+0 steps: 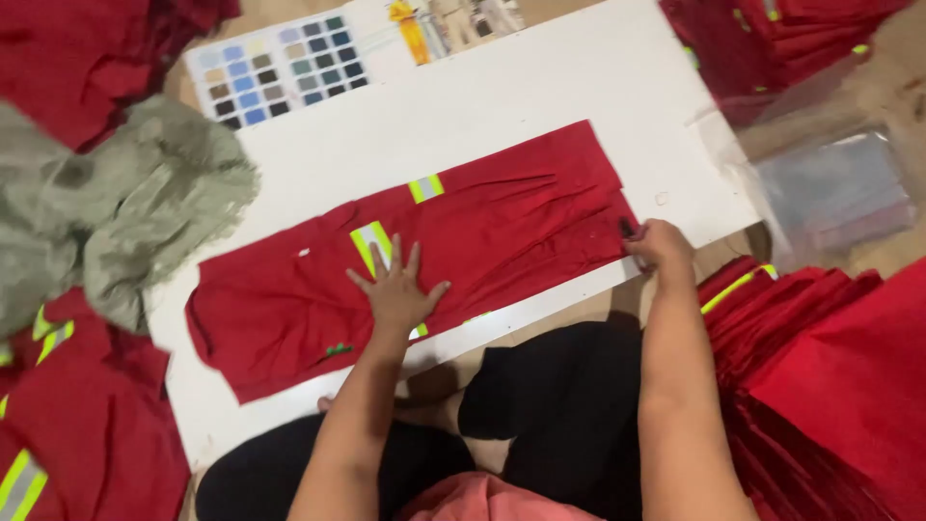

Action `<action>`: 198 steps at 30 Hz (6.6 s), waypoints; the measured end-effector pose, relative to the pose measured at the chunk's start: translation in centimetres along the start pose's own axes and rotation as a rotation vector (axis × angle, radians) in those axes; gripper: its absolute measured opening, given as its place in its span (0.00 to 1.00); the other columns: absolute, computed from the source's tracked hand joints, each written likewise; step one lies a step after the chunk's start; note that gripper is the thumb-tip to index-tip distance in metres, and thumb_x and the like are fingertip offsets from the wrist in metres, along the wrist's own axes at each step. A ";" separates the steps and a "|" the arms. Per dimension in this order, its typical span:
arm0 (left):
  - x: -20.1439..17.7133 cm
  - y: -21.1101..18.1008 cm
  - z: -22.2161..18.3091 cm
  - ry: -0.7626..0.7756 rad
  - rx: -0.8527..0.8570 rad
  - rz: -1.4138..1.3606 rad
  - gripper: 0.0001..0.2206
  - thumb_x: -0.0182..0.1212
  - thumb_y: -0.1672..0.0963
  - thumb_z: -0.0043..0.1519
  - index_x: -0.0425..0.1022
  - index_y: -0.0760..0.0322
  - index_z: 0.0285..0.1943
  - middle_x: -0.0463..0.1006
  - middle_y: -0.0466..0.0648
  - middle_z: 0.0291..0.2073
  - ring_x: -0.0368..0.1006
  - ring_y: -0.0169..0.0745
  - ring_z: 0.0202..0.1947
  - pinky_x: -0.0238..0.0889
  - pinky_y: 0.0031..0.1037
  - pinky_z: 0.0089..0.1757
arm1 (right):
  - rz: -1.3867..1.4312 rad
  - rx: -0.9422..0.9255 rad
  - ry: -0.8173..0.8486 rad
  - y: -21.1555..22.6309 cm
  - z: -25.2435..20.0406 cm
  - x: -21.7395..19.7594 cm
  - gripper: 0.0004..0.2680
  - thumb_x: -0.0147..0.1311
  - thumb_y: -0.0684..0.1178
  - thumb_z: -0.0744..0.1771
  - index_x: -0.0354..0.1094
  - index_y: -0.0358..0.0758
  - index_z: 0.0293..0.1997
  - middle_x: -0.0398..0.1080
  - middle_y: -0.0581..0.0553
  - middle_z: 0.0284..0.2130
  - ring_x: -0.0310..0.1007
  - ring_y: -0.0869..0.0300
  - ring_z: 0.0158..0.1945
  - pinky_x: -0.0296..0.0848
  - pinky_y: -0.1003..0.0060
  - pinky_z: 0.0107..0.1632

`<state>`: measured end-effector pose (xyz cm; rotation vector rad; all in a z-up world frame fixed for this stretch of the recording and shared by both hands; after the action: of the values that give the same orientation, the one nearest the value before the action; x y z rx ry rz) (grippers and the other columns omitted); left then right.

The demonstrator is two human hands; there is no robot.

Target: Folding red workwear uniforms and placing them into plastic bags for packaging.

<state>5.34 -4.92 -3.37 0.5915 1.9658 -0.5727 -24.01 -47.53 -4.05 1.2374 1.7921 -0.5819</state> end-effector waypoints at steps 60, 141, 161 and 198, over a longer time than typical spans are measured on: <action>1.1 34.6 1.6 -0.123 -0.612 -0.088 0.43 0.37 0.30 0.58 0.49 0.38 0.82 0.43 0.42 0.82 0.28 0.49 0.81 0.18 0.64 0.69 | -0.321 -0.513 -0.180 24.4 -2.5 10.7 0.29 0.33 0.74 0.70 0.42 0.55 0.80 0.39 0.38 0.78 0.33 0.41 0.80 0.43 0.26 0.68; 3.3 -18.8 4.6 -0.247 0.532 -0.136 0.50 0.48 0.28 0.50 0.53 0.43 0.80 0.46 0.48 0.81 0.36 0.52 0.80 0.22 0.63 0.70 | 0.475 -0.170 -0.135 10.9 3.0 0.5 0.20 0.66 0.64 0.64 0.76 0.31 0.38 0.76 0.28 0.37 0.76 0.36 0.46 0.72 0.45 0.47; 1.3 -19.7 12.5 -0.175 0.316 -0.121 0.32 0.42 0.52 0.62 0.53 0.63 0.79 0.48 0.52 0.79 0.36 0.55 0.79 0.22 0.61 0.70 | 0.685 -0.250 -0.002 14.1 0.1 -1.6 0.17 0.62 0.53 0.66 0.69 0.41 0.59 0.78 0.38 0.37 0.77 0.52 0.42 0.74 0.53 0.44; 13.5 -7.4 12.0 0.101 -0.304 -2.212 0.23 0.60 0.50 0.70 0.64 0.59 0.73 0.72 0.53 0.66 0.71 0.51 0.63 0.67 0.48 0.58 | -0.076 -0.636 -0.106 28.6 -5.2 7.7 0.27 0.41 0.62 0.72 0.42 0.44 0.80 0.36 0.40 0.79 0.32 0.46 0.81 0.28 0.41 0.77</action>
<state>3.14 -15.77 -19.43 -2.0786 1.9419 -1.3354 -1.02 -28.22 -5.23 0.6913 1.7440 -0.0898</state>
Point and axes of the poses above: each hand's wrist, its own z-axis towards the middle knuckle, its own x-axis out of the palm, y = z × x, the point moved 8 cm from there along z, towards the middle knuckle
